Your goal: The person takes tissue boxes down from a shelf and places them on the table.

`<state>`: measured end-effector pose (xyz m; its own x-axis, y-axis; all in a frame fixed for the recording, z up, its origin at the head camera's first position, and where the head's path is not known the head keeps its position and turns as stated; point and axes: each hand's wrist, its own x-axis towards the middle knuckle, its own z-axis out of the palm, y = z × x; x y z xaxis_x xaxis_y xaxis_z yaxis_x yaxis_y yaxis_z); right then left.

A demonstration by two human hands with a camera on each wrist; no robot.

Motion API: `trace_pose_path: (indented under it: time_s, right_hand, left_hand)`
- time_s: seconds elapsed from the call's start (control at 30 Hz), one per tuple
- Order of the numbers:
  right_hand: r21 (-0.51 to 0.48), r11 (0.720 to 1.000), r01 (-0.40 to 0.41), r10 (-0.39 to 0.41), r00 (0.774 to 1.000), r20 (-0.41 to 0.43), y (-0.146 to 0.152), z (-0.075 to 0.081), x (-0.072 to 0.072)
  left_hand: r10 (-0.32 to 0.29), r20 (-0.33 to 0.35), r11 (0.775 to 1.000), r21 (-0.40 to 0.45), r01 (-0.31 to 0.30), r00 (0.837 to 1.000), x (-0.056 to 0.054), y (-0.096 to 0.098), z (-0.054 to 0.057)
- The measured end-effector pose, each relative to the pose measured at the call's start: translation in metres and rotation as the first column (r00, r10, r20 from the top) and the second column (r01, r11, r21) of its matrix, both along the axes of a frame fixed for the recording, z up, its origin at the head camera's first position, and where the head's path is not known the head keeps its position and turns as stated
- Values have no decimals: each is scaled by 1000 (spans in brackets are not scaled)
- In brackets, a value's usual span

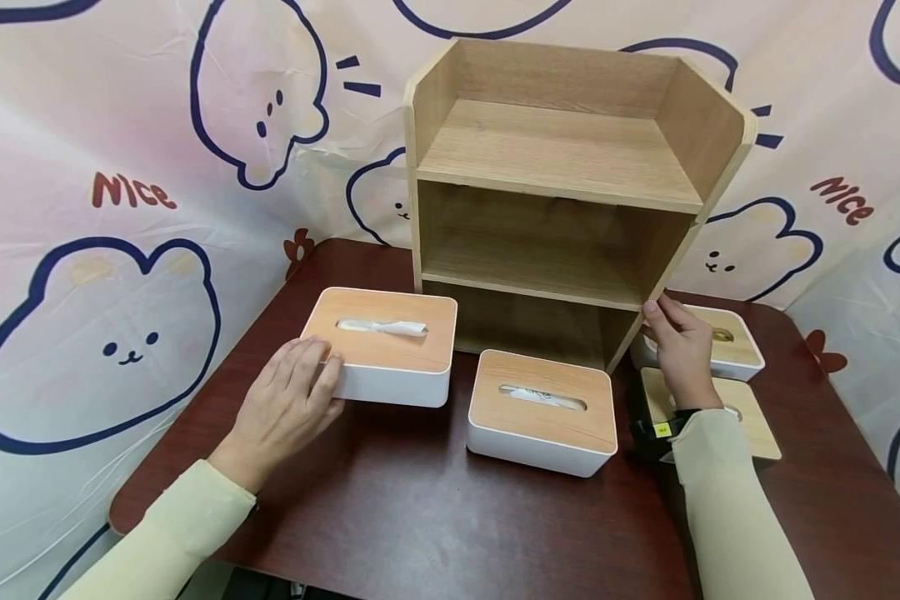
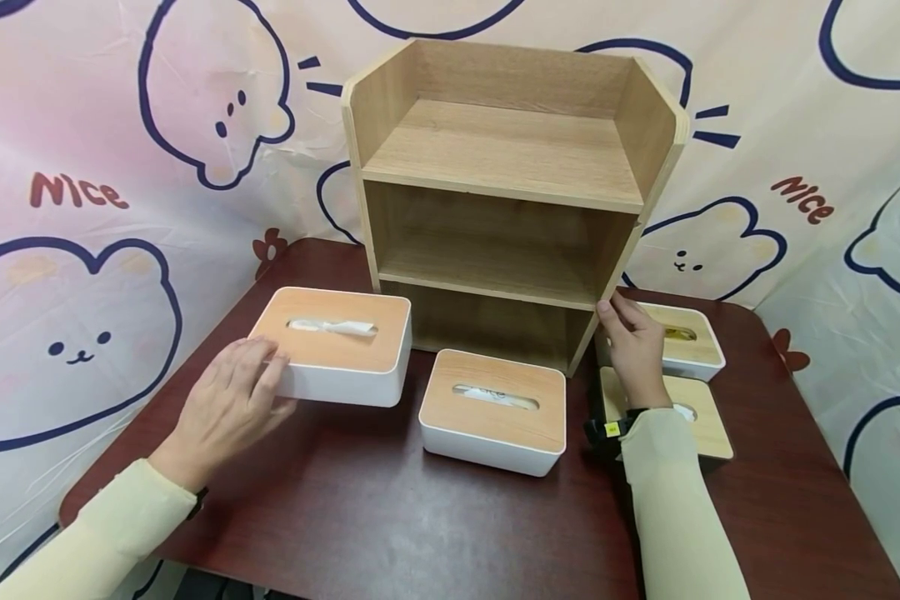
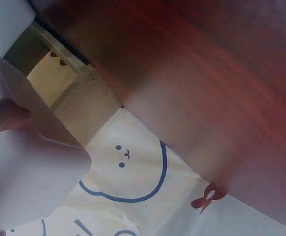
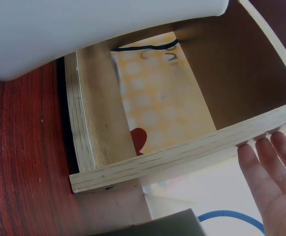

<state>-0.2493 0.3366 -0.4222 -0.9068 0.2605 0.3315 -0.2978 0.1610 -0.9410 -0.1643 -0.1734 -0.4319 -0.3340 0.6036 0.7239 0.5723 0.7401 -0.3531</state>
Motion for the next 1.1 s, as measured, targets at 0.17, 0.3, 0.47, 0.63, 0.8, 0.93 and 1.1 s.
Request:
trace_pose_path:
  time_s: [0.17,0.3,0.47,0.63,0.8,0.93,1.1]
  right_hand:
    - [-17,1000,-6,6,1000,-12,0,0,-1]
    - [-23,1000,-6,5,1000,-16,0,0,-1]
    - [-21,1000,-8,8,1000,-9,0,0,0]
    - [-16,1000,-5,5,1000,-11,0,0,1]
    - [-5,1000,8,-8,1000,-11,-1,-1,0]
    - [-4,1000,5,-5,1000,-8,-1,0,0]
    - [-5,1000,-7,7,1000,3,0,0,0]
  left_hand:
    - [-5,20,1000,-22,6,1000,1,-3,-4]
    - [-7,48,999,-48,9,999,2,-6,-7]
    - [-3,105,997,-72,10,994,3,-9,-10]
    - [2,130,996,-86,9,992,5,-11,-12]
    - [13,144,994,-114,4,989,6,-12,-15]
    - [22,163,991,-132,0,986,7,-14,-16]
    - [28,195,990,-142,-1,980,8,-15,-17]
